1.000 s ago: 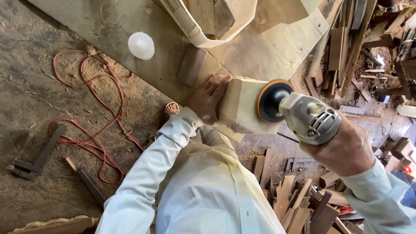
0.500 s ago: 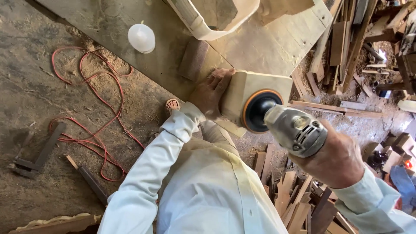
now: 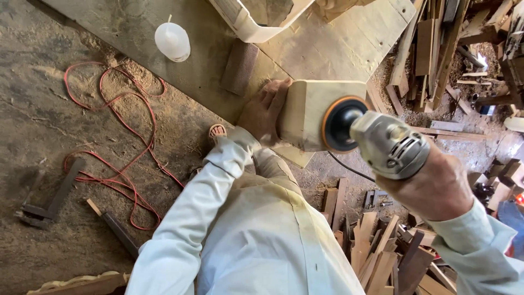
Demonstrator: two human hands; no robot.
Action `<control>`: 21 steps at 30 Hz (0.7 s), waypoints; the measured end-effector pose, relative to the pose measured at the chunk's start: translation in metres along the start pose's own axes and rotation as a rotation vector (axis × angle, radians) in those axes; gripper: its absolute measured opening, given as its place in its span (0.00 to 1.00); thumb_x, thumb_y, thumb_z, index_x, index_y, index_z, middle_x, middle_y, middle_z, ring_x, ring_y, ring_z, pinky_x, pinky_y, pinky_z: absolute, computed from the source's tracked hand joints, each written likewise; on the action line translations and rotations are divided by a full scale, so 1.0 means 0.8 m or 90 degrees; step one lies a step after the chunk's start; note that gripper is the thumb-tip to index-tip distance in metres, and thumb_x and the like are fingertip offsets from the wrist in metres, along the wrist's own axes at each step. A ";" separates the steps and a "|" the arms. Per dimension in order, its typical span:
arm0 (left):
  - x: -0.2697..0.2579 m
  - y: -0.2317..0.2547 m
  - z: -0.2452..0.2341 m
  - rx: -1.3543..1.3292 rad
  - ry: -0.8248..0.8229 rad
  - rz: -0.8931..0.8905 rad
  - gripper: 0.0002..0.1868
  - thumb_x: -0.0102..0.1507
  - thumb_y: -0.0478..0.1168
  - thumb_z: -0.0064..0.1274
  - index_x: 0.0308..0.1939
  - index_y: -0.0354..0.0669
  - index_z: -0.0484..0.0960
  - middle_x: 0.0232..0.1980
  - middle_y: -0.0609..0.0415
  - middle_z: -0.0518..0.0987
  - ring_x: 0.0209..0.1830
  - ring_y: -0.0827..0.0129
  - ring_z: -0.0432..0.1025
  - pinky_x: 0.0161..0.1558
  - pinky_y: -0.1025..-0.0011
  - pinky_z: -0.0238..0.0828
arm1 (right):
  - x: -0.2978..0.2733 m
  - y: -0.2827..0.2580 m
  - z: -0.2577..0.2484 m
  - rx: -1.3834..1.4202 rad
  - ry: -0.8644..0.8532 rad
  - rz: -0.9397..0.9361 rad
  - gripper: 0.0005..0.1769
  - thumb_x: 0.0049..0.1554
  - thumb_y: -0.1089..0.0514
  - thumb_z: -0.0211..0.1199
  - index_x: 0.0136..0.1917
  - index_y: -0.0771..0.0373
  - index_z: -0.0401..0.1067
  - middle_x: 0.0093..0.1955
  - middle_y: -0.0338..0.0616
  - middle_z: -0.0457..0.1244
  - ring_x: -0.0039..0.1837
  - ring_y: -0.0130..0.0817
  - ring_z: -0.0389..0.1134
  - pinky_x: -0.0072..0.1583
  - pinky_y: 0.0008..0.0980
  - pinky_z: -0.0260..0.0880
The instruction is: Sanding the edges and surfaces of a small wooden block using an angle grinder with a sanding attachment.
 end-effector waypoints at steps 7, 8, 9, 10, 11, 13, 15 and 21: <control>-0.032 0.031 0.018 0.178 0.245 -0.047 0.42 0.65 0.56 0.41 0.73 0.24 0.61 0.70 0.31 0.71 0.62 0.34 0.76 0.61 0.48 0.79 | 0.003 0.031 -0.002 -0.065 0.006 0.125 0.35 0.44 0.52 0.74 0.63 0.67 0.72 0.36 0.51 0.70 0.32 0.44 0.72 0.38 0.37 0.78; -0.032 0.030 0.018 0.165 0.240 -0.043 0.44 0.64 0.57 0.41 0.74 0.24 0.60 0.70 0.30 0.70 0.64 0.33 0.74 0.61 0.47 0.79 | 0.006 0.013 -0.003 -0.007 0.007 0.036 0.38 0.45 0.60 0.71 0.68 0.70 0.67 0.43 0.55 0.69 0.34 0.43 0.72 0.38 0.35 0.79; -0.032 0.030 0.018 0.152 0.234 -0.040 0.45 0.63 0.58 0.40 0.74 0.24 0.58 0.71 0.30 0.69 0.65 0.32 0.73 0.62 0.46 0.79 | 0.007 -0.006 -0.005 0.050 0.009 -0.052 0.41 0.45 0.68 0.68 0.72 0.73 0.62 0.50 0.60 0.69 0.36 0.42 0.73 0.37 0.32 0.79; -0.031 0.030 0.016 0.153 0.233 -0.038 0.45 0.63 0.58 0.40 0.74 0.24 0.58 0.71 0.30 0.69 0.65 0.32 0.73 0.62 0.46 0.79 | 0.001 0.003 0.006 0.052 0.011 -0.052 0.41 0.45 0.68 0.68 0.72 0.73 0.62 0.50 0.60 0.69 0.36 0.42 0.73 0.37 0.32 0.79; -0.031 0.033 0.013 0.169 0.253 -0.030 0.43 0.64 0.56 0.39 0.73 0.23 0.60 0.70 0.30 0.71 0.65 0.34 0.74 0.62 0.48 0.80 | -0.005 0.007 0.013 0.020 0.038 -0.091 0.36 0.45 0.63 0.72 0.65 0.76 0.66 0.45 0.58 0.70 0.33 0.41 0.72 0.35 0.31 0.78; -0.028 0.034 0.012 0.181 0.271 -0.017 0.40 0.64 0.54 0.37 0.71 0.22 0.62 0.68 0.31 0.72 0.64 0.37 0.75 0.62 0.50 0.81 | -0.010 0.015 0.017 -0.013 0.070 -0.125 0.32 0.45 0.59 0.75 0.57 0.79 0.69 0.39 0.56 0.70 0.31 0.39 0.71 0.33 0.31 0.76; -0.030 0.032 0.014 0.178 0.260 -0.024 0.38 0.62 0.49 0.35 0.66 0.18 0.68 0.66 0.28 0.73 0.64 0.36 0.75 0.63 0.50 0.79 | -0.006 0.015 0.012 0.013 0.081 -0.181 0.31 0.50 0.63 0.70 0.63 0.82 0.68 0.38 0.60 0.70 0.28 0.38 0.70 0.31 0.29 0.75; -0.036 0.019 0.026 0.249 0.278 -0.013 0.26 0.74 0.33 0.54 0.72 0.28 0.62 0.67 0.36 0.75 0.60 0.41 0.78 0.57 0.52 0.85 | 0.001 -0.005 0.010 -0.016 0.123 -0.210 0.21 0.51 0.63 0.72 0.54 0.79 0.73 0.38 0.58 0.70 0.31 0.38 0.71 0.34 0.30 0.75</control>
Point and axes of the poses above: each hand's wrist, its own x-axis towards the middle knuckle, its own z-axis out of the palm, y = z × x, the point moved 6 cm from there along x, towards the middle knuckle
